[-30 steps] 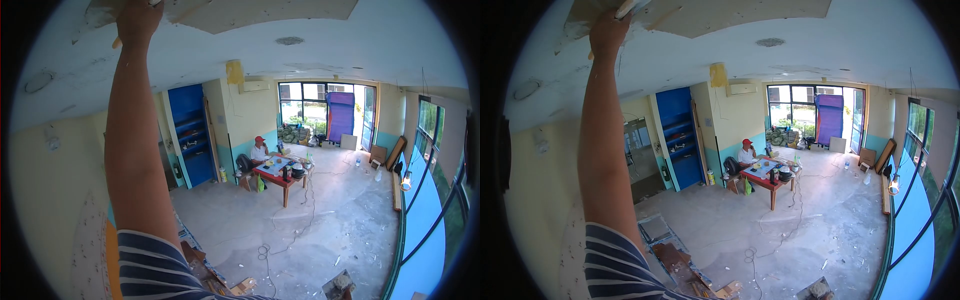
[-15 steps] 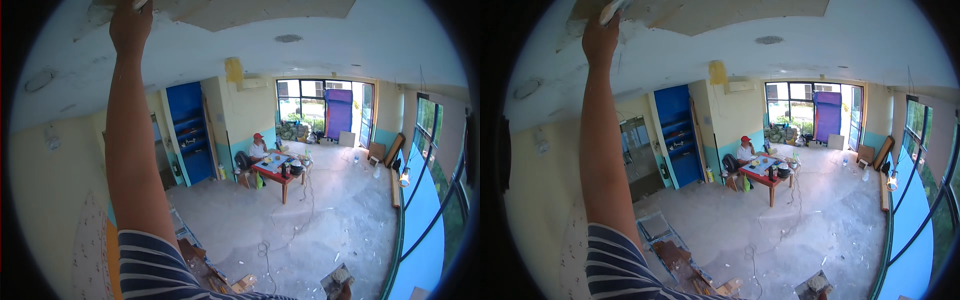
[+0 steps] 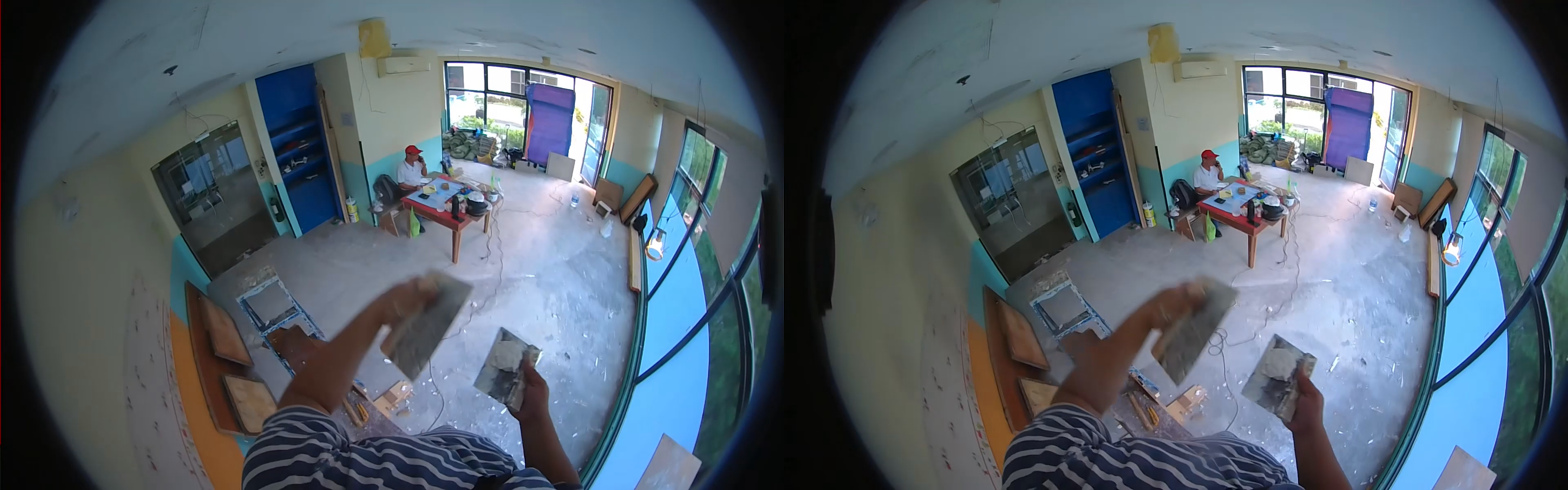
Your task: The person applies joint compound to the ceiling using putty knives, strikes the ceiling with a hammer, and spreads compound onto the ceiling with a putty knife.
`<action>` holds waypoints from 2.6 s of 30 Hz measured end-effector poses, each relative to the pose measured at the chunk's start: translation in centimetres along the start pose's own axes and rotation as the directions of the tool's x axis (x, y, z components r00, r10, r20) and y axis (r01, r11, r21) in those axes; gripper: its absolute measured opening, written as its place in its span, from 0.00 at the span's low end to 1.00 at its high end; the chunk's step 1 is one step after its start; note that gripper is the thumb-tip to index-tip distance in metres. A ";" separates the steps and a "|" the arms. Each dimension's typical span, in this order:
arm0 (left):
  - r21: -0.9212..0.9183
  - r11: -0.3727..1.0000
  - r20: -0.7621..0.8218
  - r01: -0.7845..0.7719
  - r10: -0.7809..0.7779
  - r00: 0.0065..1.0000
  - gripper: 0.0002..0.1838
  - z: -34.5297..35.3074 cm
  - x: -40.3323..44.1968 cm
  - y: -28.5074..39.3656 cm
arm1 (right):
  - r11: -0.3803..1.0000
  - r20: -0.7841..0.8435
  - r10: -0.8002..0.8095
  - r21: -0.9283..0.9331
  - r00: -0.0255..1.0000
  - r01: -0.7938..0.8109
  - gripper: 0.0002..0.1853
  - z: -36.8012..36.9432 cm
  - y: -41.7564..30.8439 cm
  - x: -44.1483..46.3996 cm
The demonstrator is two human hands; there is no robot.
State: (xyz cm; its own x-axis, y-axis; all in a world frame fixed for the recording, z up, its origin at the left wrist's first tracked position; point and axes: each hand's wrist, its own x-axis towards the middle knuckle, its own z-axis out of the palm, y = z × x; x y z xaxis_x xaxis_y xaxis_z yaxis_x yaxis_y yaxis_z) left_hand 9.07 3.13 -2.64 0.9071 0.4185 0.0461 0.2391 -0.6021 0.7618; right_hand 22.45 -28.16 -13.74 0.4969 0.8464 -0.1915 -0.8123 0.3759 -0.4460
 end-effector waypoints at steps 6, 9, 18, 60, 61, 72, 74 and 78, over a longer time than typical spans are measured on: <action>-0.568 0.636 0.492 0.522 -0.245 0.835 0.28 8.9 -2.1 -5.0 | 0.974 -0.003 0.195 -0.115 0.981 -0.194 0.25 -1.2 2.9 3.2; -0.343 0.851 0.313 0.397 -0.295 0.903 0.36 9.4 -2.5 -10.6 | 0.979 0.033 0.174 -0.115 0.984 -0.170 0.25 -2.1 3.9 5.6; -0.549 0.652 0.067 0.523 -0.589 0.805 0.28 8.8 -10.5 -12.6 | 0.973 0.064 0.174 0.145 0.983 -0.181 0.18 0.3 1.8 3.9; 0.391 0.870 -0.910 0.300 0.316 0.270 0.22 -20.0 -16.2 9.5 | 0.992 0.046 0.090 -0.097 0.995 -0.085 0.24 -1.7 3.1 2.1; 0.448 0.848 -0.890 0.283 0.393 0.231 0.22 -22.6 -16.9 12.2 | 0.993 0.047 0.082 -0.090 0.996 -0.077 0.24 -2.5 3.3 2.6; 0.644 0.149 -0.342 0.750 0.934 0.108 0.18 -42.1 -19.4 35.9 | 0.995 -0.070 0.103 0.003 0.992 -0.103 0.18 -4.9 3.9 4.2; 0.658 0.081 -0.211 0.748 0.974 0.080 0.11 -42.5 -19.3 38.1 | 0.990 0.028 0.125 0.058 0.992 -0.126 0.18 -6.5 4.2 5.3; 0.613 -0.004 -0.159 0.790 0.979 0.128 0.12 -42.8 -19.3 40.1 | 0.998 -0.044 0.069 0.017 0.997 -0.069 0.16 -5.8 4.6 5.4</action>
State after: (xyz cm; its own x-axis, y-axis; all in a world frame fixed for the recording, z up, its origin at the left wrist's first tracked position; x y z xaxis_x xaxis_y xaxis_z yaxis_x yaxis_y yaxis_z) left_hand -13.67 0.05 54.65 0.2949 -0.4282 0.8542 0.9281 -0.0842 -0.3626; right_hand 23.21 -24.02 -21.88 0.4524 0.8529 -0.2605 -0.8494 0.3231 -0.4173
